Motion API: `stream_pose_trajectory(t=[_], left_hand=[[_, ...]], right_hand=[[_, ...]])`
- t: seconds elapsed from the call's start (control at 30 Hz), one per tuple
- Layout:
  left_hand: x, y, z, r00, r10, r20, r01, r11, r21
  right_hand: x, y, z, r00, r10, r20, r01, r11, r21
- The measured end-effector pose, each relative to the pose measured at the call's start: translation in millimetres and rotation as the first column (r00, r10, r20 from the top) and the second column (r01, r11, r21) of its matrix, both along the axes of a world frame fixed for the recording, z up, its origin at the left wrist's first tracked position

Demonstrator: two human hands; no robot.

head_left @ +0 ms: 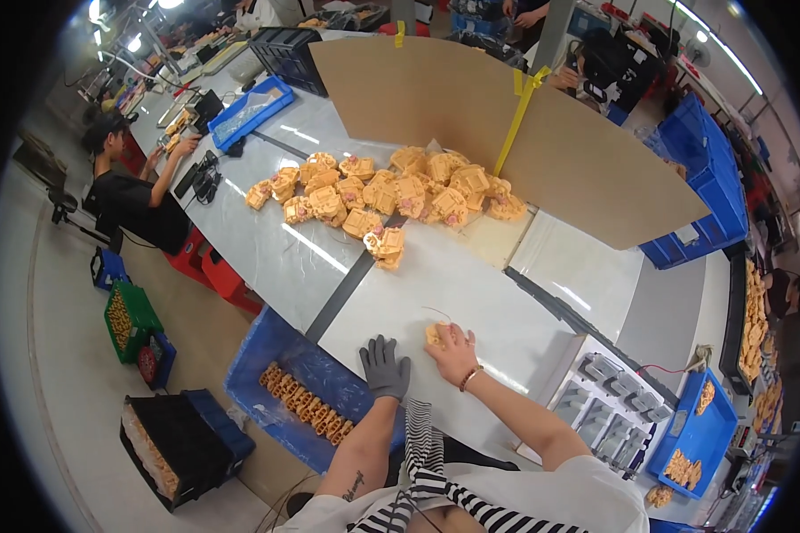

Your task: Stacking small yellow waffle-shaped parts into organized columns inside a blue plastic bin.

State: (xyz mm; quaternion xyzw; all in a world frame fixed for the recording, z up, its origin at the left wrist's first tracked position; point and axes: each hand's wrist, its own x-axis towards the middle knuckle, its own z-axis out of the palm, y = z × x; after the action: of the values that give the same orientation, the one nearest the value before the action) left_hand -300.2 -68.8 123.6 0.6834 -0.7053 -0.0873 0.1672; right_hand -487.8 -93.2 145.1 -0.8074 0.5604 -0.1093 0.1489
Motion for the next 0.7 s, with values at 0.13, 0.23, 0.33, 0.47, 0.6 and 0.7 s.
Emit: stream_pose_trajectory(t=[0.13,0.23,0.33,0.47,0.6,0.7], left_hand=[[2,1,0,1.0,-0.007,0.004,0.007,1.0,-0.027],[1,-2,4,1.0,0.002,0.007,-0.002,1.0,-0.016],[1,-3,3,0.999,-0.016,-0.046,0.015,0.999,-0.035],[3,-3,6,1.0,-0.005,-0.026,0.005,1.0,-0.002],[3,-3,4,0.999,-0.011,-0.034,0.012,1.0,0.006],[0,-3,5,0.999,-0.007,-0.044,0.008,1.0,0.005]], right_hand=[[-8,14,31,0.992,-0.126,-0.016,0.126,0.992,0.03],[-2,-21,52,0.988,-0.146,0.054,0.147,0.989,-0.016],[19,-86,52,0.988,-0.117,0.103,0.125,0.989,-0.075],[67,-203,66,0.997,-0.042,0.071,0.051,0.989,-0.137],[110,-301,76,0.989,-0.087,-0.121,0.069,0.987,-0.146],[116,-334,78,0.972,-0.097,-0.216,0.12,0.988,0.098]])
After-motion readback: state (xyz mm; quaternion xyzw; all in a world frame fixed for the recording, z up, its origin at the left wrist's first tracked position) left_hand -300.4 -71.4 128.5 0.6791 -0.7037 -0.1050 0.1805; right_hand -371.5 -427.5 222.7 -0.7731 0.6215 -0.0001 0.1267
